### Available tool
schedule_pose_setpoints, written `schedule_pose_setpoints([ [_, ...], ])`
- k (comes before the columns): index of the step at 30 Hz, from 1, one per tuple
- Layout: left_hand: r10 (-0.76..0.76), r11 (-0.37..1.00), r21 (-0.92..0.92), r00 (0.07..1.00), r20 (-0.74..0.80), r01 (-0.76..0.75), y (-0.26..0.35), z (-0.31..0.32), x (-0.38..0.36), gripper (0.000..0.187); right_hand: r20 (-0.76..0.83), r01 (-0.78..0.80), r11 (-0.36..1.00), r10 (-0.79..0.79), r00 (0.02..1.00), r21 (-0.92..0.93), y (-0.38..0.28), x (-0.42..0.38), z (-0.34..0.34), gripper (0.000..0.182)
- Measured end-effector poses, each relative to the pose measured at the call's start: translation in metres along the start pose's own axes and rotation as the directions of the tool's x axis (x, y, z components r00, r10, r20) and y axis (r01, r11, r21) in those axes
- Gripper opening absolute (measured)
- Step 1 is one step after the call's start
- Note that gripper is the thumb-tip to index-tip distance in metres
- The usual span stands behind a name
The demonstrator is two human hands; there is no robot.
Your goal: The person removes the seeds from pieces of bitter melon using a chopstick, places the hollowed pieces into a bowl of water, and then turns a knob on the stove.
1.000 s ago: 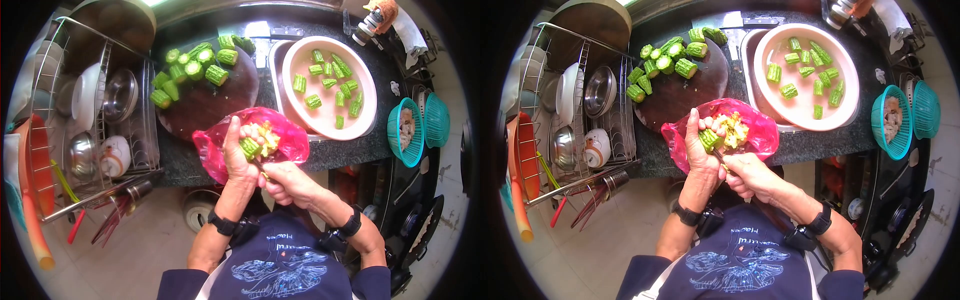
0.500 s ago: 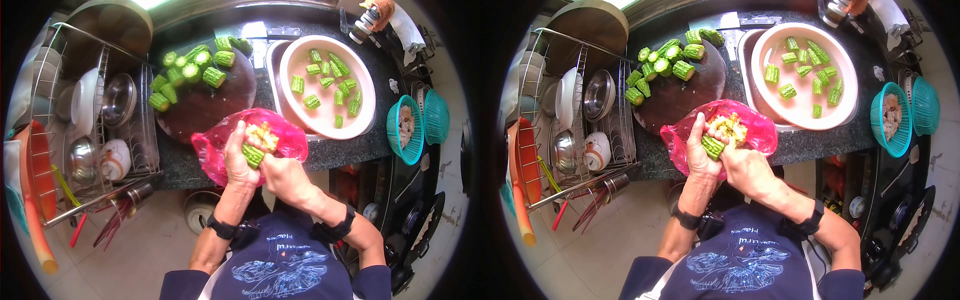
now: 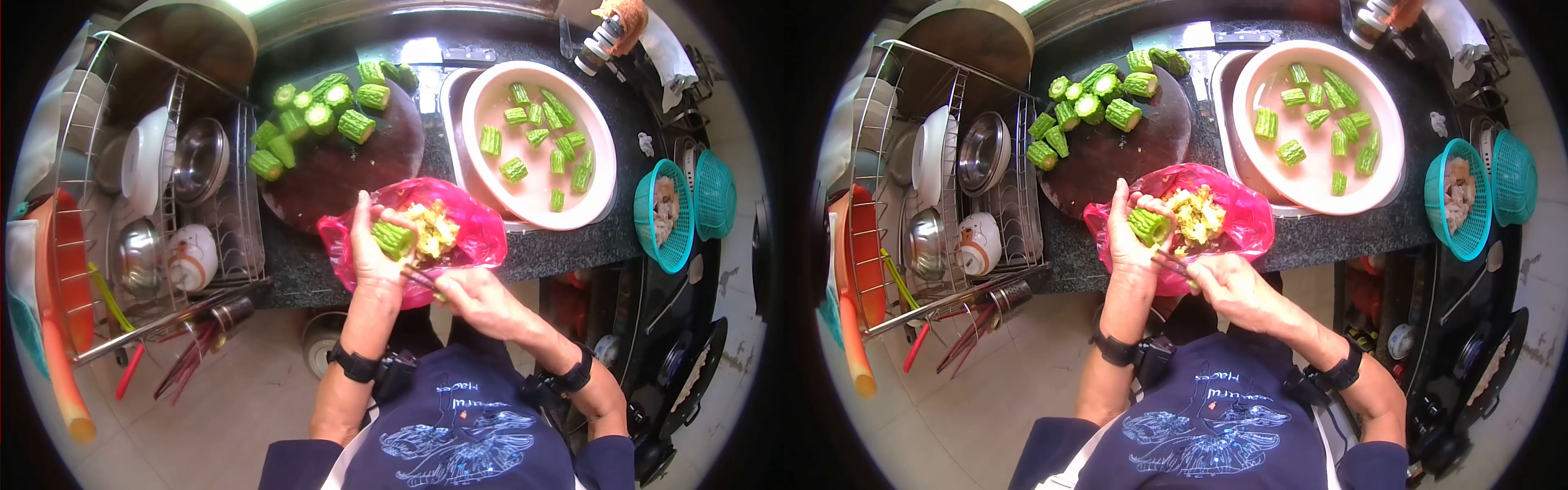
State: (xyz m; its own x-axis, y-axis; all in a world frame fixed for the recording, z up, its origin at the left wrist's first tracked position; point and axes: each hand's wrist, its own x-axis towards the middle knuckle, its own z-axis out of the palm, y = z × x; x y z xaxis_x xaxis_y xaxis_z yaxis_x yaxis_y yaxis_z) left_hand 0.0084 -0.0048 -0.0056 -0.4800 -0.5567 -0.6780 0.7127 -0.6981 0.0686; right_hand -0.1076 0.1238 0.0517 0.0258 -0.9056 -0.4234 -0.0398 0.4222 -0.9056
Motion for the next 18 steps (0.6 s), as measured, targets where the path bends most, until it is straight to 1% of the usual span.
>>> schedule_pose_setpoints([
  [1, 0.013, 1.000, -0.009, 0.999, -0.052, -0.013, 0.003, -0.003, 0.004, 0.030, -0.001, 0.001, 1.000, -0.001, 1.000, -0.002, 0.002, -0.001, 0.000, 0.032],
  [3, 0.025, 1.000, 0.001, 0.999, -0.048, -0.025, 0.002, -0.006, 0.004, 0.029, -0.109, 0.002, 1.000, 0.001, 0.994, 0.026, 0.006, -0.001, 0.000, 0.032],
  [5, 0.187, 0.977, 0.127, 0.974, -0.126, -0.171, 0.000, -0.003, -0.001, 0.030, -0.161, -0.062, 0.998, 0.058, 0.985, -0.020, 0.006, 0.001, -0.011, 0.029],
  [7, 0.189, 0.978, 0.111, 0.972, -0.140, -0.174, -0.001, 0.000, -0.003, 0.030, -0.237, 0.089, 0.982, -0.127, 0.963, -0.167, 0.010, 0.006, -0.013, 0.021],
  [8, 0.155, 0.985, 0.103, 0.974, -0.165, -0.139, 0.000, 0.000, -0.004, 0.029, -0.241, 0.090, 0.982, -0.129, 0.962, -0.168, 0.007, 0.009, -0.009, 0.021],
  [9, 0.121, 0.990, 0.096, 0.974, -0.190, -0.105, 0.000, 0.000, -0.006, 0.028, -0.330, 0.221, 0.964, -0.258, 0.908, -0.144, 0.001, 0.014, -0.003, 0.017],
  [10, 0.110, 0.987, 0.143, 0.969, -0.219, -0.079, -0.002, 0.000, -0.009, 0.028, -0.417, 0.350, 0.927, -0.373, 0.829, -0.132, -0.003, 0.016, 0.001, 0.019],
  [11, 0.101, 0.980, 0.190, 0.963, -0.249, -0.054, -0.004, 0.003, -0.011, 0.028, -0.418, 0.353, 0.927, -0.374, 0.828, -0.131, -0.008, 0.016, 0.000, 0.019],
  [12, 0.108, 0.981, 0.187, 0.939, -0.328, -0.047, -0.009, 0.013, -0.017, 0.028, -0.318, 0.326, 0.921, -0.380, 0.868, -0.212, -0.015, 0.016, -0.003, 0.024],
  [13, 0.037, 0.992, 0.129, 0.975, -0.221, -0.008, -0.009, 0.004, -0.014, 0.029, -0.215, 0.304, 0.907, -0.372, 0.903, -0.293, -0.018, 0.015, -0.004, 0.031],
  [14, -0.004, 0.996, 0.082, 0.985, -0.174, 0.018, -0.010, -0.001, -0.012, 0.029, -0.226, 0.400, 0.813, -0.523, 0.822, -0.423, 0.000, 0.023, 0.001, 0.028],
  [15, -0.042, 0.998, 0.035, 0.991, -0.124, 0.047, -0.011, -0.005, -0.010, 0.029, -0.226, 0.401, 0.813, -0.523, 0.822, -0.423, 0.002, 0.024, 0.002, 0.028],
  [16, -0.041, 0.998, 0.036, 0.991, -0.124, 0.046, -0.011, -0.010, -0.008, 0.029, -0.200, 0.382, 0.783, -0.528, 0.825, -0.492, 0.003, 0.024, 0.003, 0.024],
  [17, -0.085, 0.996, -0.004, 0.996, -0.034, 0.085, -0.012, -0.015, -0.008, 0.026, -0.171, 0.362, 0.747, -0.531, 0.830, -0.558, 0.003, 0.024, 0.004, 0.019],
  [18, -0.123, 0.991, -0.041, 0.991, 0.056, 0.125, -0.012, -0.018, -0.008, 0.024, -0.192, 0.375, 0.750, -0.547, 0.815, -0.546, 0.002, 0.025, 0.005, 0.013],
])
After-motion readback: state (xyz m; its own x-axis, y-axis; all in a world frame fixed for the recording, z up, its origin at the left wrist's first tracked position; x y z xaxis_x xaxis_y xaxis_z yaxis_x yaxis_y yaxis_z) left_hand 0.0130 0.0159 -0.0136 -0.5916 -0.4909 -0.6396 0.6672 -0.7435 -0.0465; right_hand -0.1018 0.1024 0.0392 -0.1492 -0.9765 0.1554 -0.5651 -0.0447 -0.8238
